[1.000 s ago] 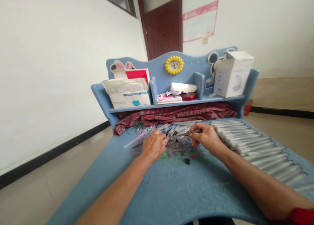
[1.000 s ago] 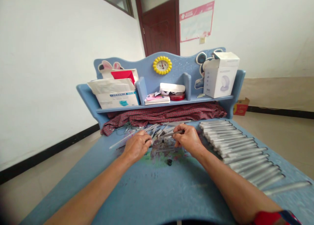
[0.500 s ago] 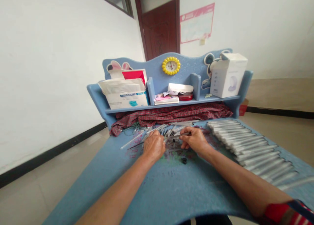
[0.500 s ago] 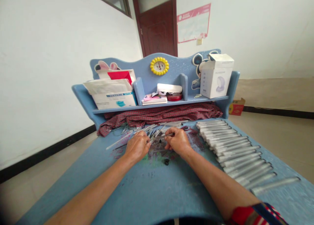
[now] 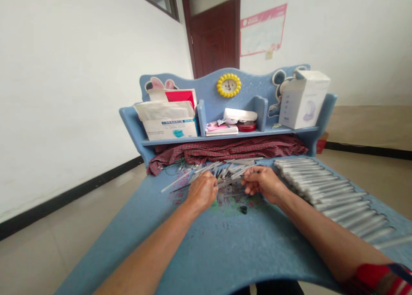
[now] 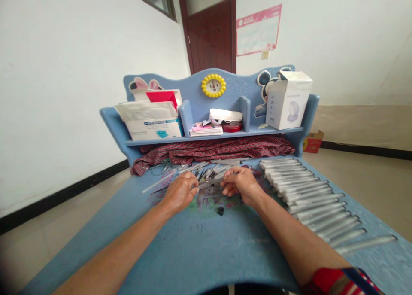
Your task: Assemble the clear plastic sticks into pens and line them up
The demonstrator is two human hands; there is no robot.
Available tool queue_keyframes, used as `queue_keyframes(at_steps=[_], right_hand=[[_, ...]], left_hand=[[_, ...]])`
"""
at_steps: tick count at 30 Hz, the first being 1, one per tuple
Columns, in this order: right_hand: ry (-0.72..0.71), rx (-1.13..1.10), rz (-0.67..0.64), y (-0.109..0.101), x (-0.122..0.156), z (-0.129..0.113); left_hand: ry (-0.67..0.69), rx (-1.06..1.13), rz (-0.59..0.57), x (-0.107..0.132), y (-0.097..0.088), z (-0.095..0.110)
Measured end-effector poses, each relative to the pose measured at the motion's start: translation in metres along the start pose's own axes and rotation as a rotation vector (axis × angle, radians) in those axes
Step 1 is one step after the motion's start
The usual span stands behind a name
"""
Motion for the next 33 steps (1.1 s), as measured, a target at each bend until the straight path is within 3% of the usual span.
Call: queue_keyframes(at_steps=[6,13,20,27,33], right_hand=[[-0.042,0.014,-0.016,0.007,0.004,-0.002],[-0.145,0.045,-0.001,0.004,0.007,-0.01],[-0.209,0.309,-0.099,-0.005,0.008,-0.013],[-0.248,0.489,-0.291,0.017,0.023,-0.013],[-0.33,0.55,-0.2,0.028,0.03,-0.017]], left_hand=[[0.095,0.006,-0.012,0.001,0.002,0.004],[0.217,0.161,0.056,0.002,-0.01,0.005],[-0.011,0.73,-0.097,-0.002,-0.014,-0.004],[-0.228,1.19,-0.084,0.001,-0.016,-0.011],[-0.246,1.335,-0.085,0.002,-0.016,-0.01]])
Point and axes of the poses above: each hand's wrist, its own x-axis away from the middle knuckle, its own y-axis out of the palm, z = x × y, the point moved 7 cm from there along -x, towards the middle knuckle, and after that the axes turned 11 degrees about x, right-handed, at the moved point
